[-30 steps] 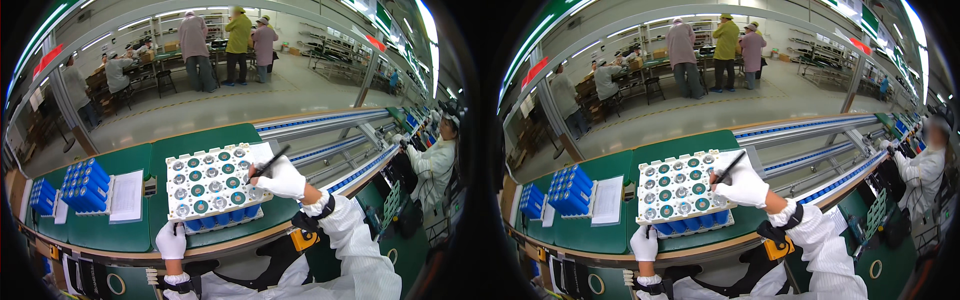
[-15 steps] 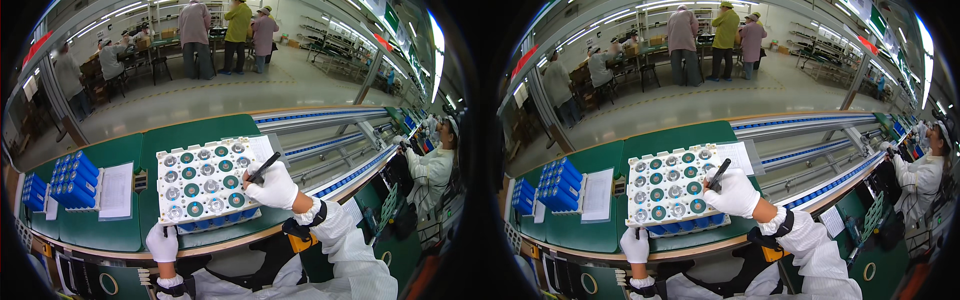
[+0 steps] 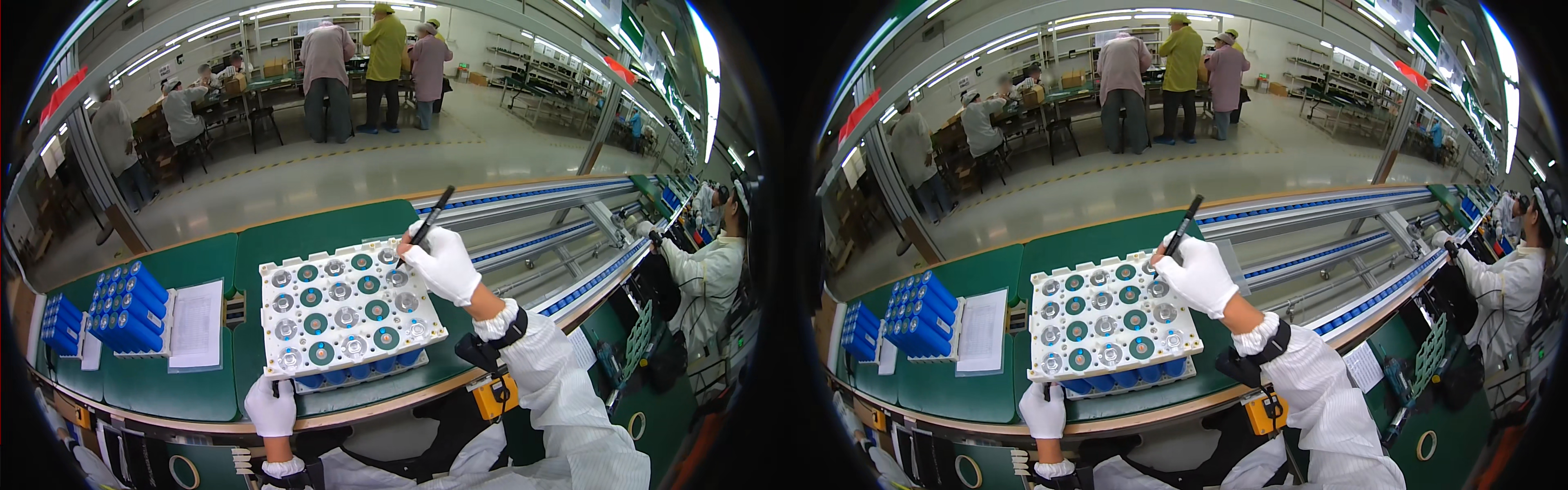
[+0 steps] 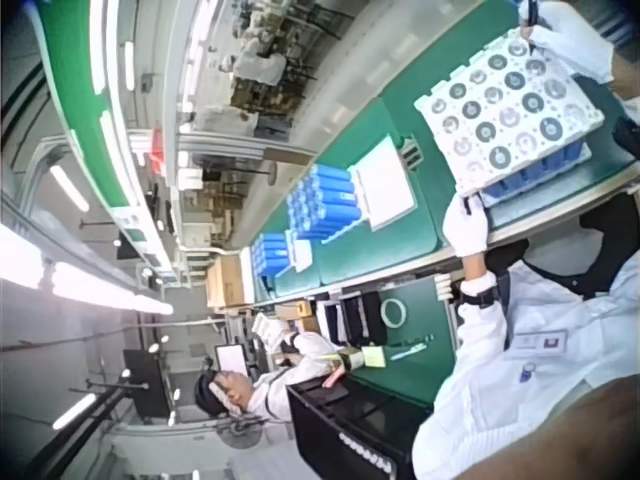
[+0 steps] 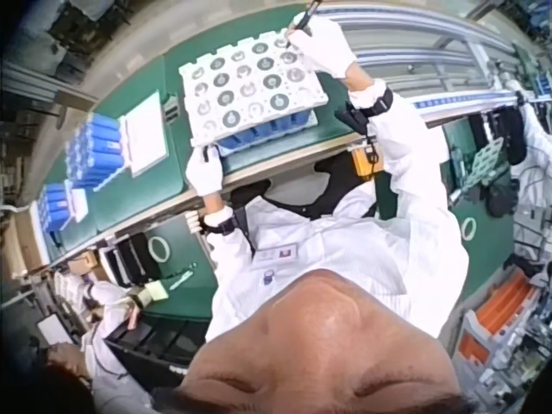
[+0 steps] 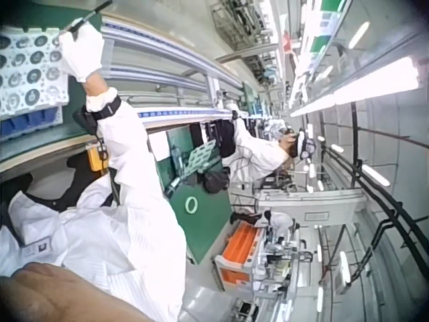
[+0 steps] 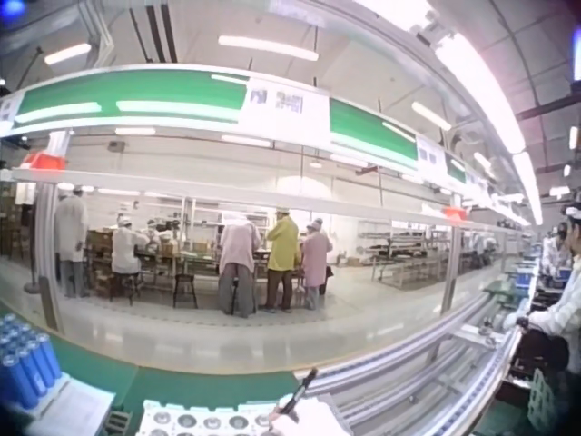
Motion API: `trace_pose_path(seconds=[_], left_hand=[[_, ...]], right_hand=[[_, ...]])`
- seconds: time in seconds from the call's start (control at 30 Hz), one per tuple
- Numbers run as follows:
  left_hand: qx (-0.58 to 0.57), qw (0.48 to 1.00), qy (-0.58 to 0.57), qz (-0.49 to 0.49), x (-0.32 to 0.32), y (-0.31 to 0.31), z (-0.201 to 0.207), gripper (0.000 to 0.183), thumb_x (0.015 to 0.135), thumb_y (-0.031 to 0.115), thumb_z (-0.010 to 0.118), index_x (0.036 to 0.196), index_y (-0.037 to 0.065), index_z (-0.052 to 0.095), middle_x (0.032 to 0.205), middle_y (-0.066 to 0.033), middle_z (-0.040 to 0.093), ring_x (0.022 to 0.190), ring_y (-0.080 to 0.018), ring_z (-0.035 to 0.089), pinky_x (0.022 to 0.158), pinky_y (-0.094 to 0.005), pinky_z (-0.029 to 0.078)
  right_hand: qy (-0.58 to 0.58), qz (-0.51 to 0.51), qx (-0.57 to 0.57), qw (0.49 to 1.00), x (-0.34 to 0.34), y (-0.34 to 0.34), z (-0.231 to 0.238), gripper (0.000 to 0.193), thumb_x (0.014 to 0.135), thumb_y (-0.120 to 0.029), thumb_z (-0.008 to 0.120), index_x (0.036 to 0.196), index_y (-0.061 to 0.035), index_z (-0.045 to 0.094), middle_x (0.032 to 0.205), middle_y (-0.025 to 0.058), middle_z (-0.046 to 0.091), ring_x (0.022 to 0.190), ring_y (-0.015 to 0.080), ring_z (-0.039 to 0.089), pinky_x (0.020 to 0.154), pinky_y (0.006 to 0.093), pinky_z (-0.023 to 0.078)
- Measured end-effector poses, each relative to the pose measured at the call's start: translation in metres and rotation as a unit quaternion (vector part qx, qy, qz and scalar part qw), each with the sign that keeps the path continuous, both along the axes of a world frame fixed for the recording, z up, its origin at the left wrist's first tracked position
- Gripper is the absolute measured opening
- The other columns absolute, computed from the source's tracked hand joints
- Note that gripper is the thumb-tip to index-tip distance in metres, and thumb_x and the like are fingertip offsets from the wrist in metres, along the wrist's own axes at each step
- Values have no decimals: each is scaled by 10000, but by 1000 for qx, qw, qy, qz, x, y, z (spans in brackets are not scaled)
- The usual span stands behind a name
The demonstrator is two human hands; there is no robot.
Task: Assembling lithium-ion battery cells into plastic frames and using tools to secure or mark them.
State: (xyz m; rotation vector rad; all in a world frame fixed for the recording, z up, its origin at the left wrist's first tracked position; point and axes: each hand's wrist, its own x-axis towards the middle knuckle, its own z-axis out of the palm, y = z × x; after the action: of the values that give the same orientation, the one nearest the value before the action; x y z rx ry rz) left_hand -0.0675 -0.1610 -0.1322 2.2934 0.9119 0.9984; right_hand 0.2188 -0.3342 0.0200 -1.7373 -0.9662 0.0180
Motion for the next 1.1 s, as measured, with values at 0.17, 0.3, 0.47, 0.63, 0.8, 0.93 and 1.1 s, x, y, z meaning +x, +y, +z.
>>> trace_pose_path(seconds=[0.17,0.3,0.47,0.63,0.8,0.93,1.1], left_hand=[[2,1000,-8,8,-3,3,-5,112,760,92,666,852,29,649,769,-163,647,717,-369,622,650,-430,489],[-2,1000,0,7,-2,-1,1,101,773,115,677,821,32,647,734,-157,633,668,-358,611,606,-420,480],[-14,1000,5,10,-2,0,4,114,791,143,678,801,36,637,702,-154,612,644,-356,598,580,-418,464],[8,1000,-7,3,0,3,-3,136,796,157,676,769,41,612,671,-148,590,627,-357,585,569,-427,453],[15,1000,-1,9,-1,4,-6,145,786,163,684,760,43,607,663,-147,584,620,-354,582,563,-432,447],[9,1000,-2,12,0,3,-4,144,783,165,688,761,44,612,658,-146,583,616,-351,581,561,-431,445],[9,1000,-8,12,1,3,-4,139,790,157,684,756,42,614,649,-143,581,609,-347,580,559,-428,445]], right_hand=[[-94,-5,-29,995,7,22,-14,176,837,-176,622,838,-1,647,689,136,665,634,240,668,597,313,498],[-78,-90,22,993,10,28,-22,144,828,-128,665,822,10,627,631,88,621,571,129,584,569,274,461],[-89,-1,14,996,5,30,-14,144,815,-125,658,796,11,618,629,88,607,575,128,572,572,286,457],[-88,2,-15,996,9,33,-16,120,790,-123,644,807,-4,632,638,87,618,582,141,586,582,287,470],[-107,26,-72,991,7,33,-13,117,790,-124,642,812,-9,637,644,96,627,577,156,596,583,290,478],[-120,33,-87,988,4,34,-9,174,776,-175,621,814,-9,660,636,159,635,572,283,642,576,338,501],[-131,29,-92,987,4,33,-7,170,777,-175,621,811,-14,659,634,158,634,569,279,640,577,338,500]])
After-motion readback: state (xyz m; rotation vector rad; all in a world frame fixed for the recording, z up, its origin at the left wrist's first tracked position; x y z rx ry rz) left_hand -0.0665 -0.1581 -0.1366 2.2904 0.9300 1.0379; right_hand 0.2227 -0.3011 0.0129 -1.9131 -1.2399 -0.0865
